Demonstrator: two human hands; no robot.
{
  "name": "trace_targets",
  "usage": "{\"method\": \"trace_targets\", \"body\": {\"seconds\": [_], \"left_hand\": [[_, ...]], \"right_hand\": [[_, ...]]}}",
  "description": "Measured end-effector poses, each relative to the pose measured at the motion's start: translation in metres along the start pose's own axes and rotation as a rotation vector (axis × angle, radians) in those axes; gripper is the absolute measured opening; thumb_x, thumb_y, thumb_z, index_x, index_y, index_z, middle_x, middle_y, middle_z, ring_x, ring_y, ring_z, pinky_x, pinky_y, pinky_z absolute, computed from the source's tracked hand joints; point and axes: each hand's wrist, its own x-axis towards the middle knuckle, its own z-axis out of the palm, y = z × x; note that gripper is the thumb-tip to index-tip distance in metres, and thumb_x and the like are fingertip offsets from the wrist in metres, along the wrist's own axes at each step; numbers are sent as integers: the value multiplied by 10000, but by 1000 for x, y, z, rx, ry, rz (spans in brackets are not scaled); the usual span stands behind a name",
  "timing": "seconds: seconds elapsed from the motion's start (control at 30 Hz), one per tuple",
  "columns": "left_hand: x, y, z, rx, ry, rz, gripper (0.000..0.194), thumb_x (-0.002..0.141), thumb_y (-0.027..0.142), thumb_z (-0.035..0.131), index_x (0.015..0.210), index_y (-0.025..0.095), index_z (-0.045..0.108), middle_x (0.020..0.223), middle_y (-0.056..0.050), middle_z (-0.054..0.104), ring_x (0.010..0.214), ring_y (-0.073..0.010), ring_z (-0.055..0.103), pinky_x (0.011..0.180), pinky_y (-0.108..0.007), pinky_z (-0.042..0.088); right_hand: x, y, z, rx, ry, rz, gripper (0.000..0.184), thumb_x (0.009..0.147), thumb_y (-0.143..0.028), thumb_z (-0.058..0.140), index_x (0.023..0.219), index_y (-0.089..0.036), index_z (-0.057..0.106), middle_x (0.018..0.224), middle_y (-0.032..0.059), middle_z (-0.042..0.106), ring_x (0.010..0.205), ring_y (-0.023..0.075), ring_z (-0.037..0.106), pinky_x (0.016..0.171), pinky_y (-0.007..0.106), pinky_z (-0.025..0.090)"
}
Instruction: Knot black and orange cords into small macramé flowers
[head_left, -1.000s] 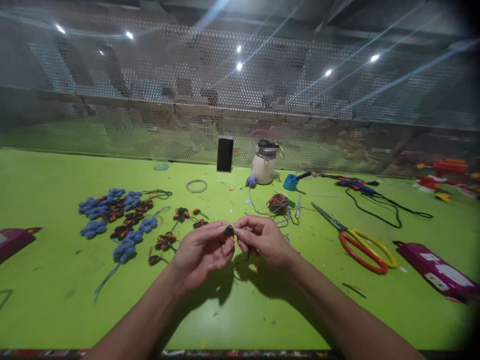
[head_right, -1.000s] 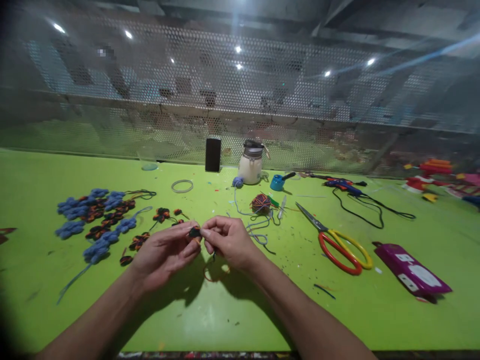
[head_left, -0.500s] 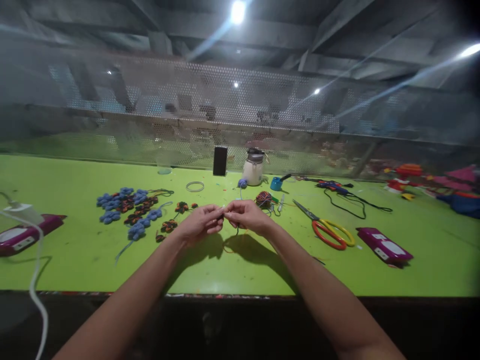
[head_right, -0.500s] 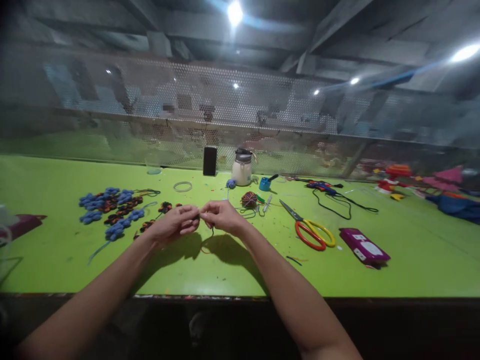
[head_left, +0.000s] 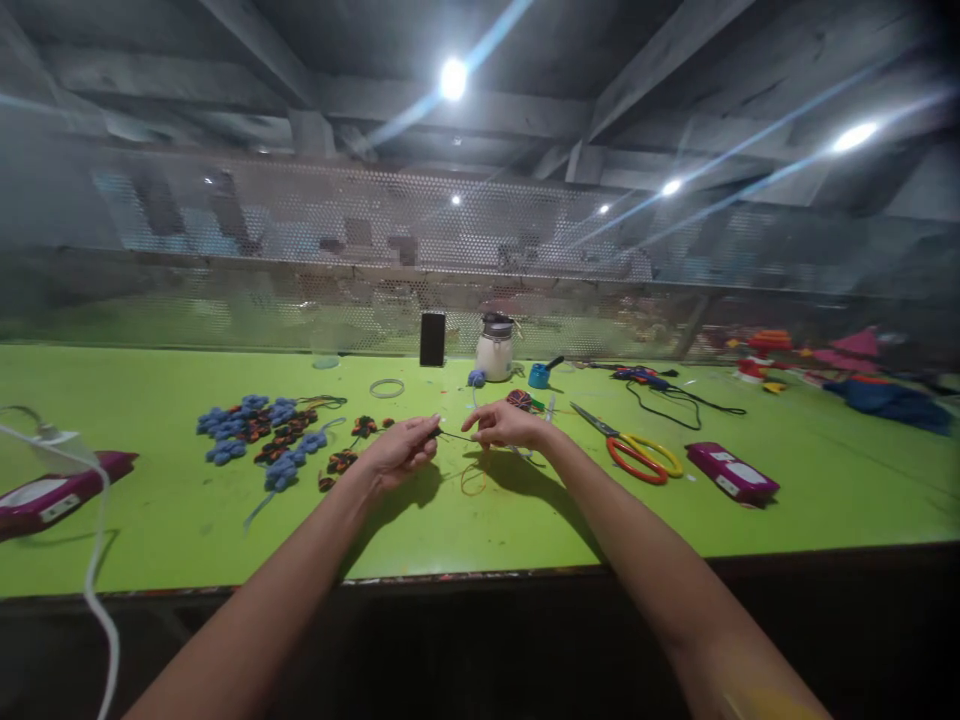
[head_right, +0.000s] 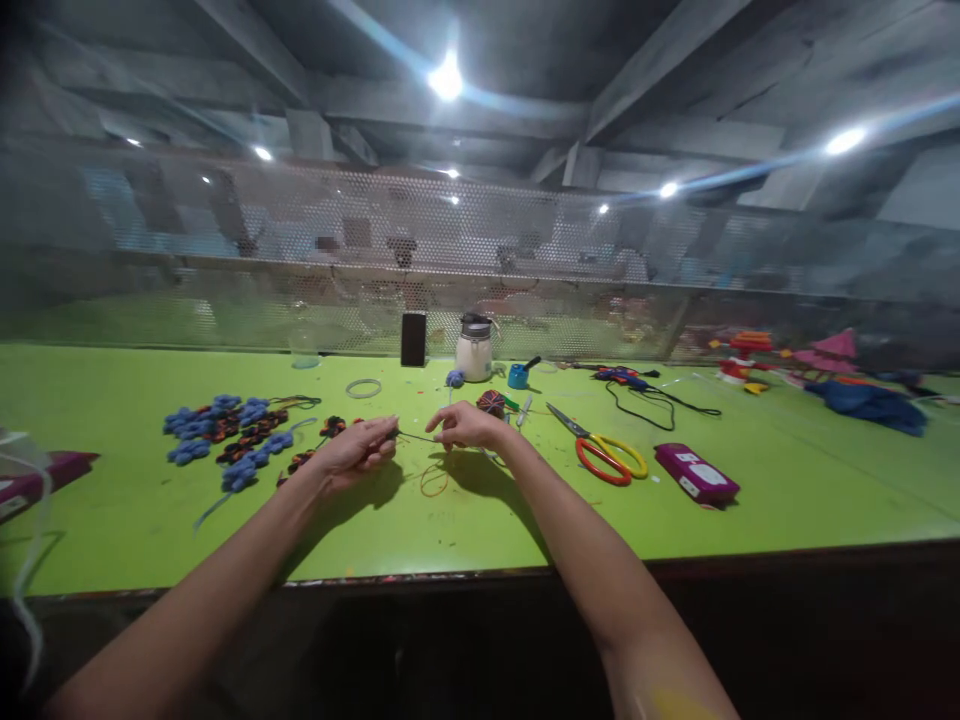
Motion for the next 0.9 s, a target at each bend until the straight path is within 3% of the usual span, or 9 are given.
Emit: {"method": "trace_targets", "body": {"seconds": [0.13, 0.23, 0.4, 0.5, 0.63, 0.77, 0.9], "left_hand": [[3, -2, -4, -34, 24, 22, 279, 748, 310, 651, 647, 152, 445, 453, 55, 455, 316, -6, 318, 302, -102, 156], [6, -3, -7, -92, 50, 59, 242, 720, 267, 685, 675, 146, 480, 529, 14, 536, 381, -17, 417, 315, -92, 235], [5, 2, -8, -179, 85, 95, 180, 703, 216, 703, 709, 138, 541, 619, -34, 590, 508, -59, 526, 398, -114, 400], [3, 6, -8, -196, 103, 145, 118, 719, 145, 678, 744, 127, 565, 674, -38, 597, 578, -66, 554, 494, -129, 464], [1, 8, -11, -128, 124, 195, 108, 699, 65, 663, 753, 107, 580, 687, -45, 599, 591, -75, 556, 517, -156, 461], [3, 9, -19, 32, 207, 221, 148, 682, 195, 699, 721, 99, 593, 581, -25, 577, 470, -64, 492, 429, -162, 362], [4, 11, -24, 182, 337, 270, 228, 619, 303, 727, 624, 120, 591, 420, 49, 459, 359, -41, 336, 377, -171, 209]], "right_hand": [[-25, 15, -27, -238, 84, 229, 262, 787, -274, 634, 997, -119, 615, 854, 42, 638, 704, 135, 592, 633, 272, 489], [-60, 21, -61, -382, 177, 432, 296, 874, -295, 524, 1129, -146, 531, 1121, 79, 561, 928, 191, 582, 769, 382, 501], [-114, 32, -100, -587, 348, 751, 304, 876, -298, 520, 1140, -146, 527, 1147, 89, 547, 960, 203, 571, 801, 395, 490], [-130, 42, -99, -628, 330, 891, 310, 875, -295, 523, 1146, -144, 521, 1142, 91, 548, 956, 200, 573, 796, 396, 491], [-131, 53, -90, -623, 324, 953, 311, 875, -294, 523, 1148, -144, 520, 1145, 93, 547, 957, 200, 573, 797, 395, 491], [-124, 55, -88, -534, 338, 974, 305, 876, -293, 521, 1145, -149, 521, 1140, 88, 550, 952, 198, 575, 793, 392, 493], [-126, 52, -92, -426, 456, 930, 313, 873, -298, 525, 1145, -144, 523, 1147, 86, 547, 960, 206, 572, 794, 396, 492]]}}
